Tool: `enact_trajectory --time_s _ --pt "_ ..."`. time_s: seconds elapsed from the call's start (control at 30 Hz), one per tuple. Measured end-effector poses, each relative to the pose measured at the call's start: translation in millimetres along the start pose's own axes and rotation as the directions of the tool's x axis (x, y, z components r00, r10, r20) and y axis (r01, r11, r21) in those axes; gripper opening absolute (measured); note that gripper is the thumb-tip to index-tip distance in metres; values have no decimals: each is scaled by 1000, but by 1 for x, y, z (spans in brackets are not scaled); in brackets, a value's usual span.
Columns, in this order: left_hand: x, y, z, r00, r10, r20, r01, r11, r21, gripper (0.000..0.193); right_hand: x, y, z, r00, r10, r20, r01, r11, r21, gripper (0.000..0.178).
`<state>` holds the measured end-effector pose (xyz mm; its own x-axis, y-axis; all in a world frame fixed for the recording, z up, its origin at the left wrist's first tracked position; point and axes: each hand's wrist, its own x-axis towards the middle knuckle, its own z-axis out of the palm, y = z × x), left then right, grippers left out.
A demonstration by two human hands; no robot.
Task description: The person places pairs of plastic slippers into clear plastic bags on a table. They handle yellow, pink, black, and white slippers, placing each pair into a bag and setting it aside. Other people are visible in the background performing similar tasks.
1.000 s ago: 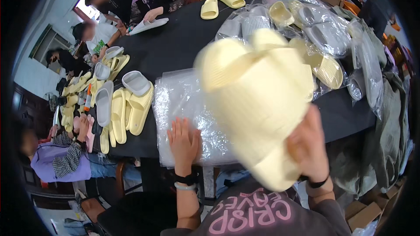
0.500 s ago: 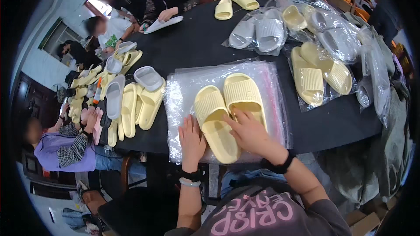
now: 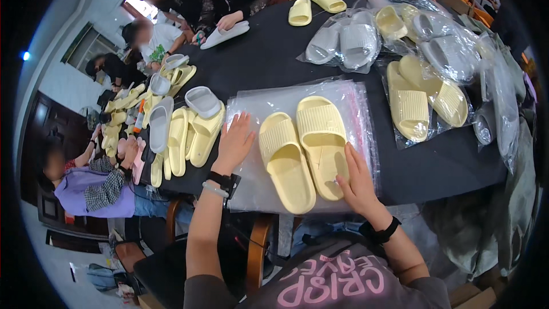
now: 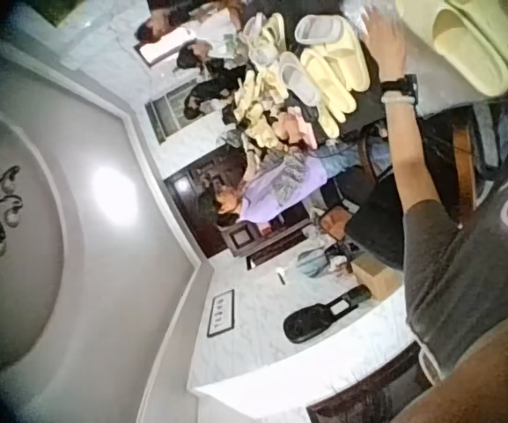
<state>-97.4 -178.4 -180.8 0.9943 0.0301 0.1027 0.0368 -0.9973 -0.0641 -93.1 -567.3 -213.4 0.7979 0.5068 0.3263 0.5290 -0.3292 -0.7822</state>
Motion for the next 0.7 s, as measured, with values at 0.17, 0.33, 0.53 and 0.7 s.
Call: enact_trajectory --time_s 0.17,0.33,0.53,0.7 --pt "12 -2 10 982 -74 174 70 997 33 61 -1 6 -1 1000 9 -25 -8 998 62 71" --pt "-14 35 -34 944 -58 -326 -61 937 -343 40 -6 11 1 999 29 -43 -25 996 84 71" --pt "-53 142 -74 992 37 -119 -91 870 -485 32 -4 10 -2 999 34 -19 -32 996 82 68" --pt "-36 168 -71 979 198 -49 -204 958 -203 43 -4 10 -4 1000 20 -20 -18 992 124 67"
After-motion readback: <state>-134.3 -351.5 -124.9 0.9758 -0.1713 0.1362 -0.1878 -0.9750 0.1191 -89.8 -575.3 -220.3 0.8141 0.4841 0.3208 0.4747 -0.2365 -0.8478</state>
